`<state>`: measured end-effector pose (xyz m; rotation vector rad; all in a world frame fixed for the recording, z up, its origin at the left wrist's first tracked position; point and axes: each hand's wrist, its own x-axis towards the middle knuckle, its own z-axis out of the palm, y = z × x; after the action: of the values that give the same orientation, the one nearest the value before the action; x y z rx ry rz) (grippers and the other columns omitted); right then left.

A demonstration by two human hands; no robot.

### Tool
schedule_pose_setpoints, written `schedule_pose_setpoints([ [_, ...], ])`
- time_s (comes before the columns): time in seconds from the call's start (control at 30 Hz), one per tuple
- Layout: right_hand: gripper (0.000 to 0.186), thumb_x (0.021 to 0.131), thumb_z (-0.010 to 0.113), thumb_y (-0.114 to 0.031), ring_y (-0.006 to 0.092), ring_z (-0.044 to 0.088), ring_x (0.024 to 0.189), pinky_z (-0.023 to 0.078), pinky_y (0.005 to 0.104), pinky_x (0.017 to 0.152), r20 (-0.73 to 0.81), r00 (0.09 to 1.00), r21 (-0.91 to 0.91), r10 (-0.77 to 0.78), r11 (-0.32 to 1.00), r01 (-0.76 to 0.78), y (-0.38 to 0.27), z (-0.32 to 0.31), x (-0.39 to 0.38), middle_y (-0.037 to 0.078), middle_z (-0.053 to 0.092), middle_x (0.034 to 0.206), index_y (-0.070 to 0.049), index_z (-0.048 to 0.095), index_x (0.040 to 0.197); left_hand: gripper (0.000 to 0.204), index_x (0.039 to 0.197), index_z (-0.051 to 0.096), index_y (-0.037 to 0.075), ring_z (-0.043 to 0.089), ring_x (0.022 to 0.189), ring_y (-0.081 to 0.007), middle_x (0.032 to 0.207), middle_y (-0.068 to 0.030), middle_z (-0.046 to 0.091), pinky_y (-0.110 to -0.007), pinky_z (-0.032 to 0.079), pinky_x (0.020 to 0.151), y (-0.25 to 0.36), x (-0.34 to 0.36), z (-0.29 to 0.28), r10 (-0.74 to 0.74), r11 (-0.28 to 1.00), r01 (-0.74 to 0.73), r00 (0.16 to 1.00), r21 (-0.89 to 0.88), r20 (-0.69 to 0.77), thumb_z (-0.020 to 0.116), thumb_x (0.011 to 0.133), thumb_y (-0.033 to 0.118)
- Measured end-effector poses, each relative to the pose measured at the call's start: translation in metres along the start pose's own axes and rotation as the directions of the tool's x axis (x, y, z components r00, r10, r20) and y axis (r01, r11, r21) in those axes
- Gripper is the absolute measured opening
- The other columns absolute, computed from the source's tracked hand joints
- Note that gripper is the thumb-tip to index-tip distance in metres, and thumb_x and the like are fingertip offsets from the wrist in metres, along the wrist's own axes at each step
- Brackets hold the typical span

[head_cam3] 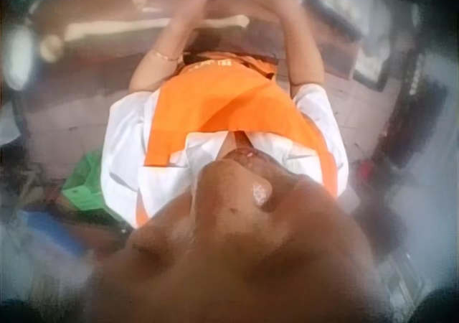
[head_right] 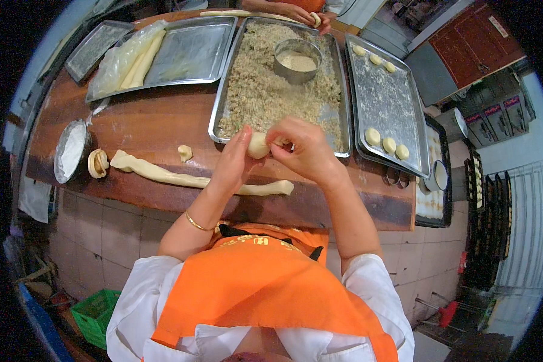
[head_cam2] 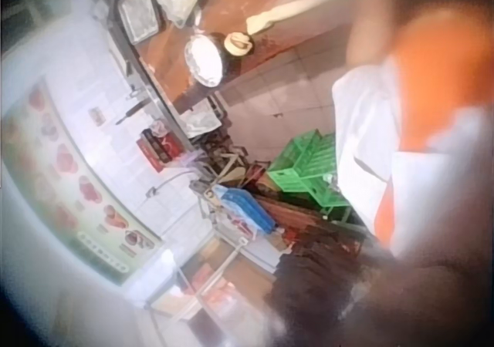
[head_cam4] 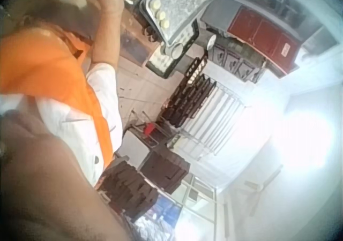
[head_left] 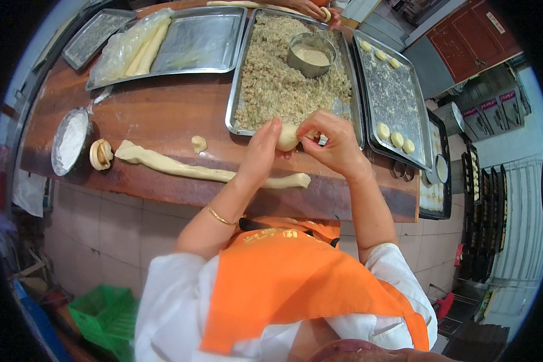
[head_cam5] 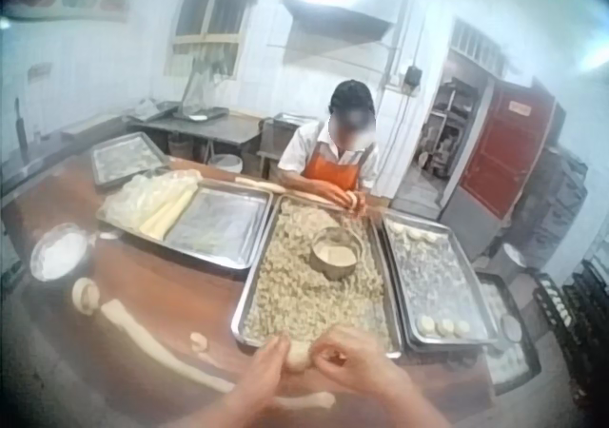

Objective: The person prepares bread rolls by portioning dough, filling it with a crumbly mixture by hand, and shaping it into rolls on a wooden table.

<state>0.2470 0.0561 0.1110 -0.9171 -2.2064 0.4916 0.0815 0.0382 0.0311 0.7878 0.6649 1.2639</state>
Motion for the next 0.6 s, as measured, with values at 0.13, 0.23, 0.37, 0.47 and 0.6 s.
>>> schedule_pose_setpoints([
  [0.13, 0.017, 0.073, 0.071, 0.003, 0.0268, 0.064, 0.073, 0.052, 0.0341, 0.063, 0.043, 0.999, 0.006, 0.02, 1.0, -0.021, -0.008, 0.002, -0.001, 0.01, 0.062, 0.082, -0.005, 0.063, 0.085, 0.04, 0.108, 0.054, 0.009, 0.052, 0.06, -0.0088, 0.083, -0.0031, 0.059, -0.021, 0.039, 0.049, 0.01, -0.005, -0.002, -0.171, 0.985, 0.171, 0.985, 0.014, -0.019, 0.041, 0.106, 0.046],
  [0.23, 0.018, 0.072, 0.071, 0.004, 0.029, 0.062, 0.074, 0.051, 0.0357, 0.064, 0.078, 0.995, -0.021, -0.066, 0.997, 0.068, -0.008, 0.004, 0.0, 0.011, 0.059, 0.081, -0.005, 0.062, 0.084, 0.035, 0.11, 0.053, 0.011, 0.051, 0.062, -0.0091, 0.084, -0.0012, 0.058, -0.02, 0.038, 0.049, 0.008, -0.001, -0.014, -0.23, 0.962, 0.243, 0.967, -0.126, 0.104, 0.04, 0.107, 0.043],
  [0.37, 0.019, 0.072, 0.071, 0.004, 0.0312, 0.061, 0.074, 0.05, 0.0377, 0.064, 0.082, 0.996, -0.004, -0.022, 1.0, 0.023, -0.008, 0.003, -0.003, 0.011, 0.057, 0.081, -0.004, 0.059, 0.083, 0.035, 0.11, 0.053, 0.011, 0.051, 0.062, -0.0085, 0.083, -0.0007, 0.058, -0.019, 0.038, 0.051, 0.02, -0.008, -0.004, -0.24, 0.943, 0.264, 0.961, -0.204, 0.138, 0.041, 0.107, 0.044],
  [0.47, 0.019, 0.072, 0.072, 0.004, 0.0312, 0.061, 0.074, 0.05, 0.0381, 0.064, 0.108, 0.993, -0.012, -0.044, 0.999, 0.046, -0.012, 0.001, -0.002, 0.011, 0.056, 0.082, -0.004, 0.058, 0.083, 0.037, 0.106, 0.054, 0.011, 0.052, 0.066, -0.0074, 0.084, -0.0006, 0.058, -0.02, 0.041, 0.054, 0.019, -0.009, -0.013, -0.232, 0.965, 0.245, 0.963, -0.09, 0.136, 0.042, 0.106, 0.045],
  [0.6, 0.02, 0.072, 0.072, 0.004, 0.0311, 0.061, 0.074, 0.05, 0.0389, 0.063, 0.148, 0.986, -0.025, -0.079, 0.996, 0.084, -0.018, 0.003, -0.003, 0.01, 0.055, 0.081, -0.005, 0.057, 0.083, 0.041, 0.102, 0.057, 0.009, 0.055, 0.07, -0.0061, 0.085, -0.0003, 0.058, -0.02, 0.045, 0.056, 0.002, 0.0, -0.023, -0.118, 0.989, 0.106, 0.986, 0.103, 0.116, 0.043, 0.105, 0.047],
])
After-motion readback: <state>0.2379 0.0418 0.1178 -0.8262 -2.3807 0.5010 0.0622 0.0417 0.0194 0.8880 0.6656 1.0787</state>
